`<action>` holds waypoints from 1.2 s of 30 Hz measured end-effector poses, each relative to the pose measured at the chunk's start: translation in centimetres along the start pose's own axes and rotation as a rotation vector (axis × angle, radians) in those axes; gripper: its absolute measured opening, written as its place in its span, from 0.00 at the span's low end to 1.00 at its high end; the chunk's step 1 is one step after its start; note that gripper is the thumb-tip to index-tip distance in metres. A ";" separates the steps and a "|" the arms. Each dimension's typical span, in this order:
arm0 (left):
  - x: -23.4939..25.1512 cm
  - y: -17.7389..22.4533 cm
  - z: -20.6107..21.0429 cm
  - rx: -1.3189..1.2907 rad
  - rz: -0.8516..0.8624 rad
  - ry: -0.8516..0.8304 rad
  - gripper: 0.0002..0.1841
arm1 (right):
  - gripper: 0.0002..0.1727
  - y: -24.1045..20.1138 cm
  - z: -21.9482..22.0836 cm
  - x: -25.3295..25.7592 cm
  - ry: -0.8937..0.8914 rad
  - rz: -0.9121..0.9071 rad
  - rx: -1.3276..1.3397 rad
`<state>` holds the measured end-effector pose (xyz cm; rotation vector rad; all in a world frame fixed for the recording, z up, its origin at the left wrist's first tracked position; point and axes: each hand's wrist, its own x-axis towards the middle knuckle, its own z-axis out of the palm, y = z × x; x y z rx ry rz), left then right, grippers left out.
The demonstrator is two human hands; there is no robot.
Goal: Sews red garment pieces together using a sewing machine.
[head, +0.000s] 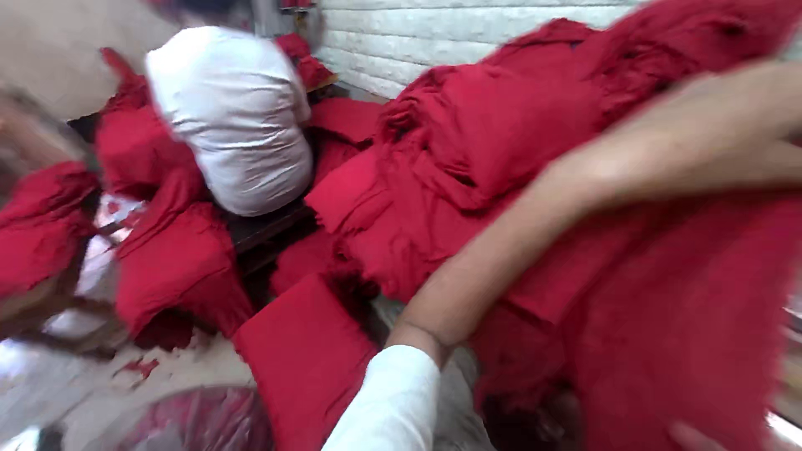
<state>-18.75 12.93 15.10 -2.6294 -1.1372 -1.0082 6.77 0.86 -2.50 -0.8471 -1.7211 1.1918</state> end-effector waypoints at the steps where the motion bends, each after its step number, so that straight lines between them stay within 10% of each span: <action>1: 0.7 -0.4 -0.3 0.033 0.017 0.020 0.13 | 0.10 -0.1 0.0 0.1 0.059 0.058 -0.034; 9: 3.8 -4.5 10.8 0.290 -0.412 -0.018 0.18 | 0.13 -0.2 3.5 2.6 0.636 0.395 0.709; 15: -1.9 1.5 10.0 0.043 -0.308 0.170 0.16 | 0.08 3.6 3.2 1.5 0.468 0.109 0.499; 24: -12.0 5.5 9.8 -0.628 -0.446 -0.426 0.24 | 0.04 3.4 3.8 3.9 0.290 -0.082 0.233; 30: -14.5 5.0 12.9 -0.978 -0.519 0.229 0.07 | 0.18 3.7 4.3 4.7 0.569 -0.318 -0.520; 36: -14.2 4.3 13.3 -0.100 -0.441 0.469 0.06 | 0.10 1.0 5.5 3.9 0.525 -0.385 -1.015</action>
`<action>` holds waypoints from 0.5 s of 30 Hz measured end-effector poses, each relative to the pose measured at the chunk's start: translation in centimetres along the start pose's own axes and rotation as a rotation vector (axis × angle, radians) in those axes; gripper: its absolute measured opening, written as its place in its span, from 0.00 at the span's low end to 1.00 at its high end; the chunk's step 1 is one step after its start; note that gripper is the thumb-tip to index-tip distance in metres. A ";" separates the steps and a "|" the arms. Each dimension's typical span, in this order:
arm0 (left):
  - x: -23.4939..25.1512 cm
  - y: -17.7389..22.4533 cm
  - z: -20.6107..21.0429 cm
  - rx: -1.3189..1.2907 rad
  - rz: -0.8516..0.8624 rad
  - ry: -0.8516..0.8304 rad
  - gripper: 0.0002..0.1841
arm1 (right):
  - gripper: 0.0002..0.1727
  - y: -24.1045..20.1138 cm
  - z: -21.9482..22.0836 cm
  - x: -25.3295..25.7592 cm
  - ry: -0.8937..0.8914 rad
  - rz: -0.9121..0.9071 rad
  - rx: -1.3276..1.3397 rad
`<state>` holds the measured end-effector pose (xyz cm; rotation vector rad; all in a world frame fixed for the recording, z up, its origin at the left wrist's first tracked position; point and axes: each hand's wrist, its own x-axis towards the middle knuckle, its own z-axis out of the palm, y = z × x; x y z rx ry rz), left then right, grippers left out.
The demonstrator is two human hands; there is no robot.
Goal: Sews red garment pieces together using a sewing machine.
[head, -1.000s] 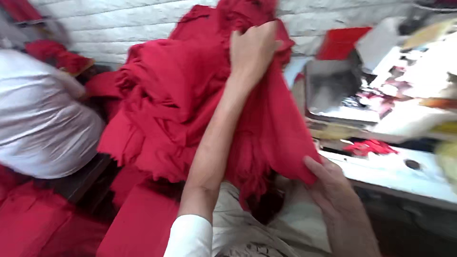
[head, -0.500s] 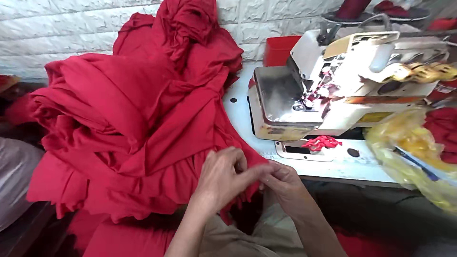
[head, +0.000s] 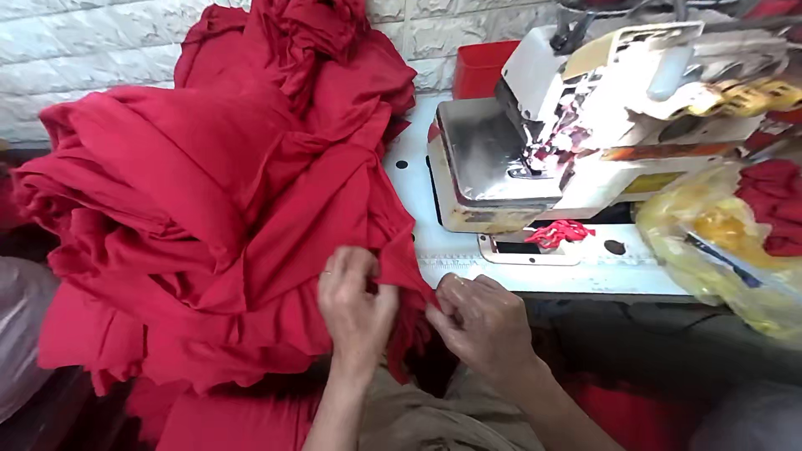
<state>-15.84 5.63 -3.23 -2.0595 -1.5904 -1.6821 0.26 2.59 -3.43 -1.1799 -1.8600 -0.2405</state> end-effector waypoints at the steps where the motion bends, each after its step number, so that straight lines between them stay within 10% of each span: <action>1: 0.6 -0.3 -0.6 0.019 -0.028 0.037 0.05 | 0.09 0.1 -0.3 -0.1 -0.030 0.053 -0.033; 8: 1.7 -0.6 -1.8 -1.107 -0.615 -0.404 0.12 | 0.09 2.2 1.2 -2.1 0.063 0.525 0.641; 15: 2.2 -1.5 -2.6 -1.172 -0.512 -0.516 0.05 | 0.09 5.3 1.6 -2.2 -0.014 0.539 1.358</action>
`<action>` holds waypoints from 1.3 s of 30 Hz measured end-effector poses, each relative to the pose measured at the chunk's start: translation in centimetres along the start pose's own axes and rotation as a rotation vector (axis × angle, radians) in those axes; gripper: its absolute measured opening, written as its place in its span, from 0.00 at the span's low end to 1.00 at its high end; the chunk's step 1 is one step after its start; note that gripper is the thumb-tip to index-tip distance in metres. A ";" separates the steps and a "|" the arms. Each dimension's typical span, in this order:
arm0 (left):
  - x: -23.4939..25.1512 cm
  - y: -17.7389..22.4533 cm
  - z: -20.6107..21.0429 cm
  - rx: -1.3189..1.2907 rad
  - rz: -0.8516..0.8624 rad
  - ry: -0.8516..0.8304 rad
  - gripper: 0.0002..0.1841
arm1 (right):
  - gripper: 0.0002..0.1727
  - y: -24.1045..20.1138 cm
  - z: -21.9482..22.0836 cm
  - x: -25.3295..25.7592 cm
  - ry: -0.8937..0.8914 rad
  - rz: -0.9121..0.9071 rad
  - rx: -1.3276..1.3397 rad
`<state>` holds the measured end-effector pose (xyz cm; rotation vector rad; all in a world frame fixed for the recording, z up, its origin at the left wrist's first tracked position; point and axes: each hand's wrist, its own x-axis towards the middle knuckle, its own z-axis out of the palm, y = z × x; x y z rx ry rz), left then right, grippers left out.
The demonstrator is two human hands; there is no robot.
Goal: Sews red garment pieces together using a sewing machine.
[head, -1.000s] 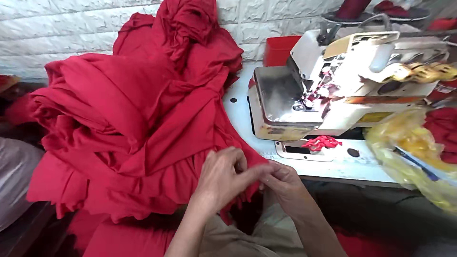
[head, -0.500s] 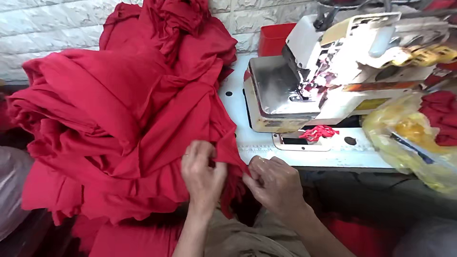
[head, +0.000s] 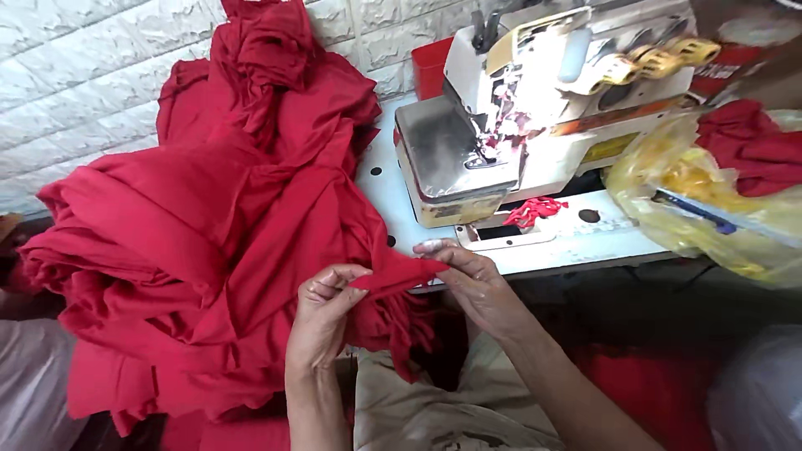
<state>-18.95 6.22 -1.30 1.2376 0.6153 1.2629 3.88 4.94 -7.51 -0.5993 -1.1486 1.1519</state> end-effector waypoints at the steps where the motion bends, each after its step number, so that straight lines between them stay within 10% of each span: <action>1: -0.1 0.2 0.2 0.031 0.013 -0.010 0.04 | 0.13 -0.1 -0.3 0.2 -0.028 -0.017 -0.058; 11: 0.3 -5.0 0.8 1.501 0.480 0.246 0.12 | 0.12 1.2 0.1 1.2 0.134 -0.167 -1.330; 24: -0.6 -0.7 3.0 1.178 0.644 0.147 0.17 | 0.12 -4.7 -6.6 -2.0 0.396 -0.347 -1.172; 31: 0.1 -1.1 3.8 1.128 0.675 0.062 0.15 | 0.14 -13.6 -17.1 -1.3 0.931 -0.023 -1.515; 39: -0.1 -1.3 3.5 1.126 0.678 -0.010 0.13 | 0.13 -15.4 -25.2 1.5 1.090 0.314 -1.648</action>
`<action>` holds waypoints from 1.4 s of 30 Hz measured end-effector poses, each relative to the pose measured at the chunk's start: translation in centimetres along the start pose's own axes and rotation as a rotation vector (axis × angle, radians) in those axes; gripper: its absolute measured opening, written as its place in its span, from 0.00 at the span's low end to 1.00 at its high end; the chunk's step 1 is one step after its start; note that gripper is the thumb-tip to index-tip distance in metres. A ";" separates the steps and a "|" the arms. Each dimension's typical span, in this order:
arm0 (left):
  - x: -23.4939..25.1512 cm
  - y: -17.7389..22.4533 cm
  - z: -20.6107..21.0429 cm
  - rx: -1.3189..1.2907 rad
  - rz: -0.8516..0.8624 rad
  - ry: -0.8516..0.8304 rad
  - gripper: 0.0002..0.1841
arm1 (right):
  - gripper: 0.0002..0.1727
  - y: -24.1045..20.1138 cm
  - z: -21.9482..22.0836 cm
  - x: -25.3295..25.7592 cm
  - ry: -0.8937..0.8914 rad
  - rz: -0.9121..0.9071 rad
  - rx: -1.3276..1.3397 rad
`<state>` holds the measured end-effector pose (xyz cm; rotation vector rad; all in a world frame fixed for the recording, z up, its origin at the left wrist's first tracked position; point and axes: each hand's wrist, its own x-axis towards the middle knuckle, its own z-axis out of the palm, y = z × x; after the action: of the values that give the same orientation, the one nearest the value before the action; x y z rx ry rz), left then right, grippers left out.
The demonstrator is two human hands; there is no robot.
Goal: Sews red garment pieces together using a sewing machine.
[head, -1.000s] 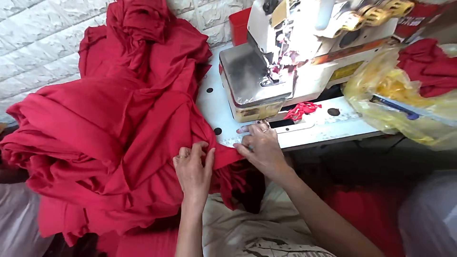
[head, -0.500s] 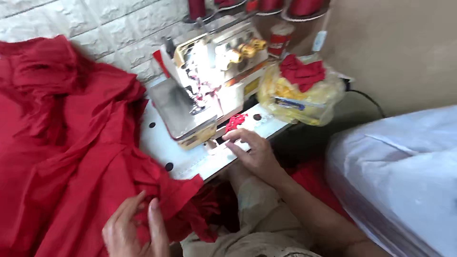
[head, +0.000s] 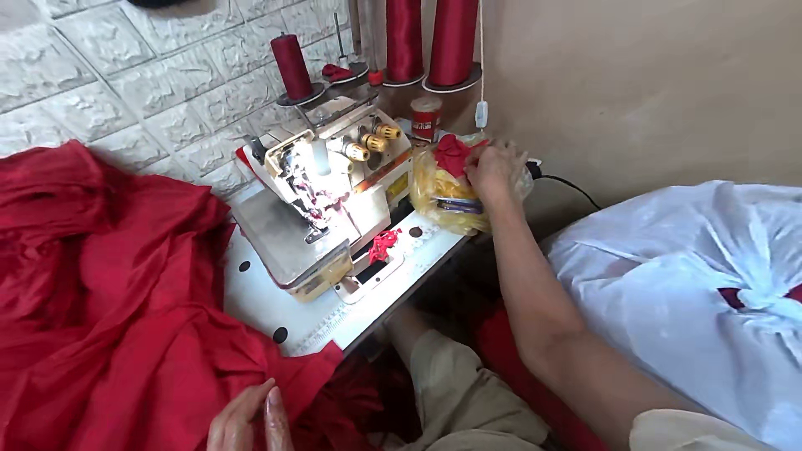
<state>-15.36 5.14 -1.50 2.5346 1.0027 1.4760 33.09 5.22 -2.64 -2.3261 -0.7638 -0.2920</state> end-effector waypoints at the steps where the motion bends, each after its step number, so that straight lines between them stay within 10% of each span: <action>1: -0.1 -0.1 -0.1 -0.002 0.004 -0.001 0.13 | 0.13 0.0 0.1 0.3 0.011 0.020 -0.002; 18: 0.0 0.3 0.3 -0.018 0.021 -0.038 0.12 | 0.18 -0.4 -2.4 1.8 -0.013 0.088 0.123; 26: 0.1 2.5 1.6 -0.231 -0.069 -0.136 0.18 | 0.13 -1.6 -4.9 -0.2 0.087 -0.060 0.919; 33: -0.2 4.4 5.8 -0.725 -0.248 -0.270 0.12 | 0.11 -6.6 -5.7 -11.8 -0.423 -0.244 1.313; 42: 0.2 3.8 6.5 -0.669 -0.441 0.018 0.09 | 0.11 -11.2 -1.0 -20.4 -0.735 -0.358 1.463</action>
<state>-8.23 4.02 -3.62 1.7122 0.8112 1.3921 10.04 2.26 -4.00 -0.8294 -1.1592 0.7890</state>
